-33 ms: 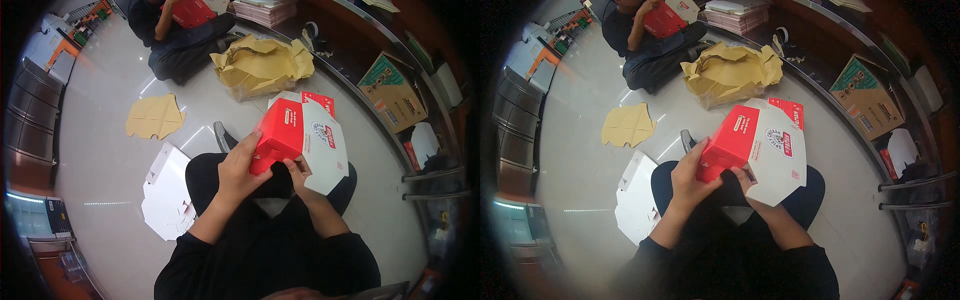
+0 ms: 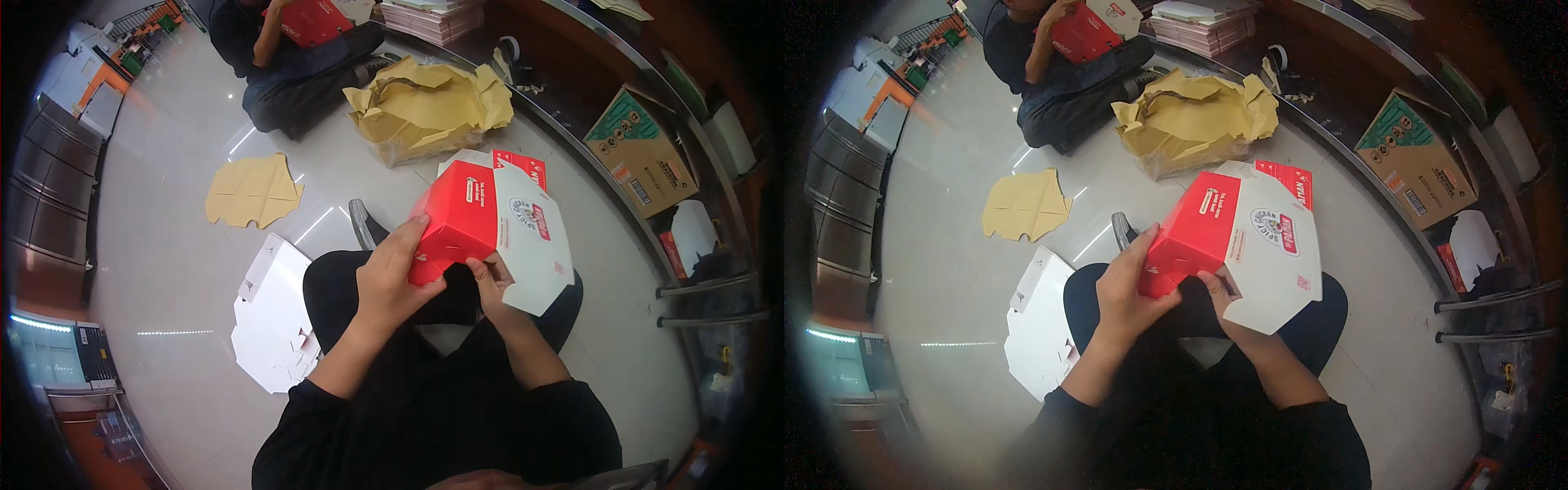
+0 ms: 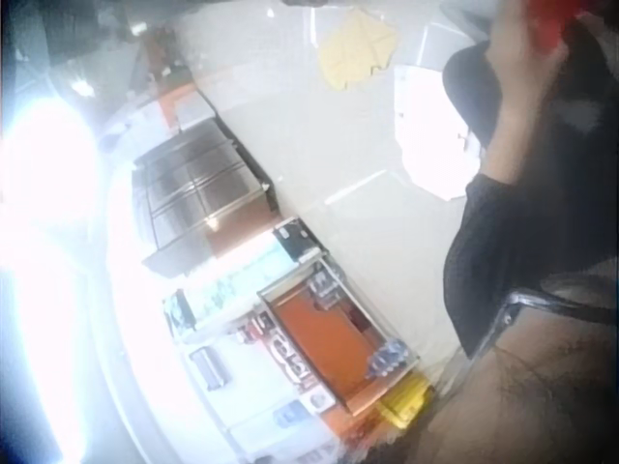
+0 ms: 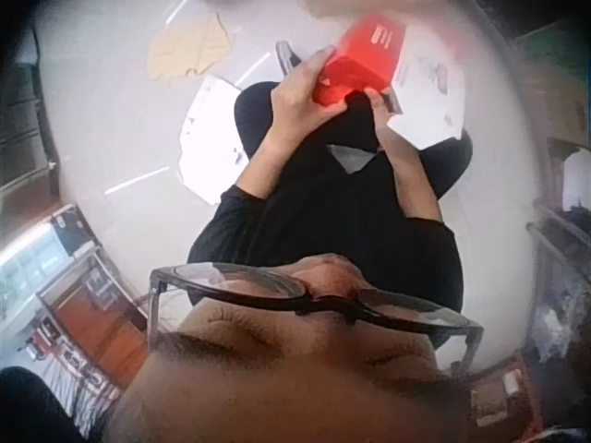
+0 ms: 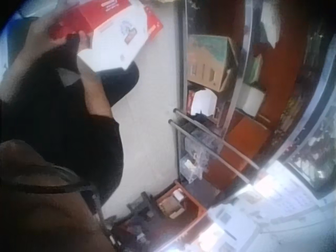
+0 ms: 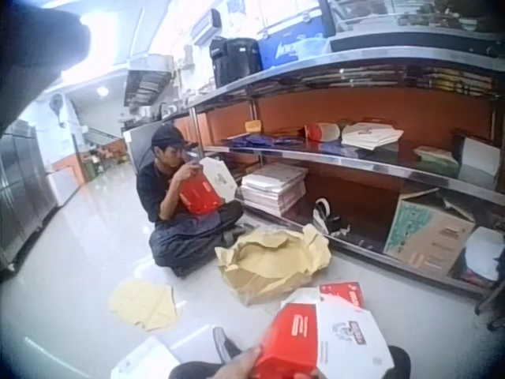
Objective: The person sits on the floor and assembles red and white cardboard boxes by folding the flat pieces into shape and inserting smaller red inserts. The person repeatedly picks up flat pieces, folds them, and stacks the finished boxes.
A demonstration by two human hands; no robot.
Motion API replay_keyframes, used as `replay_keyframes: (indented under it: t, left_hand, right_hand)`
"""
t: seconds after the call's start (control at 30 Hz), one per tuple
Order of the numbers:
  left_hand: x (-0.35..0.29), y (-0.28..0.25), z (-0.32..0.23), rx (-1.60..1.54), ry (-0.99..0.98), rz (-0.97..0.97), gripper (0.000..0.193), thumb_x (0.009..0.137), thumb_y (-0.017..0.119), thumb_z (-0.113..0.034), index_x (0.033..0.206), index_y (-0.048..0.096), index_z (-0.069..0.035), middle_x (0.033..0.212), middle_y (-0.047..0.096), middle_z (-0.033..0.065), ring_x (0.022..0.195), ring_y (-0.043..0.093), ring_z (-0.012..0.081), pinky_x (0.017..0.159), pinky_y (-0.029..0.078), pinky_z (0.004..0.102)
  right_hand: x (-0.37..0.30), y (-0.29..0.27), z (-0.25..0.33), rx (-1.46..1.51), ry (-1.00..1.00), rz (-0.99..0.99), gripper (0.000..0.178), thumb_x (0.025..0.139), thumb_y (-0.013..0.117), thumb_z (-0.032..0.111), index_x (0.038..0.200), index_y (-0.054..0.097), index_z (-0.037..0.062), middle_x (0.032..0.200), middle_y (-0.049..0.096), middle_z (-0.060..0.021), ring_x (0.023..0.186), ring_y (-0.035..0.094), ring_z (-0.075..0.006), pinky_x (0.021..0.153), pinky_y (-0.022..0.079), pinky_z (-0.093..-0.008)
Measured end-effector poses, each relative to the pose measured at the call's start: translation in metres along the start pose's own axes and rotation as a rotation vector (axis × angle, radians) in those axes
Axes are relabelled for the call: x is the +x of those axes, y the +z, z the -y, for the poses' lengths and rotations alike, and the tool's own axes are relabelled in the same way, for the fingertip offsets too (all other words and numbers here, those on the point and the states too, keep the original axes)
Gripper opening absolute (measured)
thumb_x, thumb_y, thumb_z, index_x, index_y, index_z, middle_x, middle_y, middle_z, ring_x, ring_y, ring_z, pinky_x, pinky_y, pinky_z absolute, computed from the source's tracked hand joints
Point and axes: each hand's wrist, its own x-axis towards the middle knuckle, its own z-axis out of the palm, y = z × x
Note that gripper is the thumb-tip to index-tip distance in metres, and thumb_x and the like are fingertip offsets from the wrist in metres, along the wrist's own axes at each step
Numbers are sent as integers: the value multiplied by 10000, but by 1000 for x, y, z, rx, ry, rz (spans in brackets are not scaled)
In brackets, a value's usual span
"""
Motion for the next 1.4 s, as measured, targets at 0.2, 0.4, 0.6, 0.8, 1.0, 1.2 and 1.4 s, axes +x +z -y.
replay_keyframes:
  t: [0.2,0.4,0.6,0.8,1.0,1.2,1.4]
  left_hand:
    - [2,6,-1,-16,55,-64,726,518,741,-84,1189,465,-60,1102,588,126,924,611,269,771,504,314]
    - [-5,13,-2,-117,-6,-80,743,516,746,-107,1201,460,-83,1104,577,125,929,602,263,730,511,308]
    - [-3,11,-5,-91,-22,-45,735,555,773,-104,1200,428,-29,1140,553,176,990,586,299,846,472,341]
    - [2,17,-7,-133,-47,-107,719,581,761,-165,1213,435,-59,1100,567,147,932,596,290,749,509,323]
    - [-12,-4,49,-421,-654,-16,621,714,672,-172,1238,398,18,1106,549,127,998,541,196,868,412,291]
    - [-29,-31,87,-1277,-1067,-168,529,810,525,-293,1221,384,8,1086,522,116,983,531,205,841,433,299]
    - [-47,-35,100,-1250,-1262,-108,568,774,570,-305,1189,405,46,1036,554,155,905,593,236,766,509,325]
  right_hand:
    - [7,8,13,393,123,31,348,832,613,133,1121,467,5,992,565,-90,913,563,-173,782,445,-266]
    - [-5,20,-5,227,184,-15,511,821,632,226,1220,384,25,1158,475,-106,1054,490,-185,867,422,-323]
    - [-2,16,8,555,341,45,562,793,668,219,1230,376,19,1150,474,-117,1030,500,-202,895,408,-338]
    - [9,30,16,592,154,-99,575,824,627,230,1279,327,46,1195,450,-118,1100,452,-229,902,407,-380]
    - [22,-11,-14,676,56,-120,472,764,663,117,1138,384,50,1097,472,-94,981,519,-229,876,420,-361]
    - [47,-51,-9,204,211,73,672,692,703,146,1249,334,73,1178,449,-111,1055,484,-232,882,419,-358]
    - [48,-36,-8,44,298,138,681,702,714,188,1269,359,60,1207,457,-118,1055,492,-206,900,402,-328]
